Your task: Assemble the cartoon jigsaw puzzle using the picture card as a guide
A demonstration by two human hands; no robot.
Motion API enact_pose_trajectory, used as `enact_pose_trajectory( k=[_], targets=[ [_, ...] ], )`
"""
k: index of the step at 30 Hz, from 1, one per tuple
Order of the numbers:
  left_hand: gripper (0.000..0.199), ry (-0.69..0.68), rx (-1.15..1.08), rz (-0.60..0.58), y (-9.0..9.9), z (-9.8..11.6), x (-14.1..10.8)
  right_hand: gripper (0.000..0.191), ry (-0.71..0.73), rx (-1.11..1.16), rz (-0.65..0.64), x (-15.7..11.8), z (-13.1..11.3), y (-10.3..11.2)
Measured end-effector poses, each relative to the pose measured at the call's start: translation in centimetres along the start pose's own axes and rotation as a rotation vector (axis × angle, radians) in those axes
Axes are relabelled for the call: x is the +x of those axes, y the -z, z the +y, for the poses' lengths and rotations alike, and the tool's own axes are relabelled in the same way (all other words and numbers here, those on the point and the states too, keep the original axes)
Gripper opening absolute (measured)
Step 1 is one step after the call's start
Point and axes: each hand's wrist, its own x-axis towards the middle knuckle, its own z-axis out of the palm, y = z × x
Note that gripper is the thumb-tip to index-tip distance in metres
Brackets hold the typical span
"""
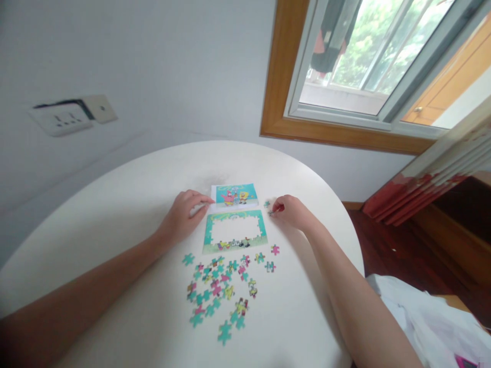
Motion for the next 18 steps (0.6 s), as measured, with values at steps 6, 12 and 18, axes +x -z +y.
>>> enact_pose_trajectory(
  k=[6, 12, 18],
  targets=[
    [0.020, 0.019, -0.005, -0.002, 0.12, 0.37, 0.02, 0.017, -0.007, 0.045, 0.002, 0.05, 0.32, -0.12],
    [0.020, 0.019, -0.006, -0.005, 0.08, 0.24, -0.02, 0.016, -0.041, 0.100, -0.029, 0.13, 0.70, -0.34],
    [0.020, 0.030, -0.011, -0.012, 0.09, 0.21, -0.01, 0.010, -0.057, 0.130, -0.024, 0.12, 0.83, -0.20]
  ],
)
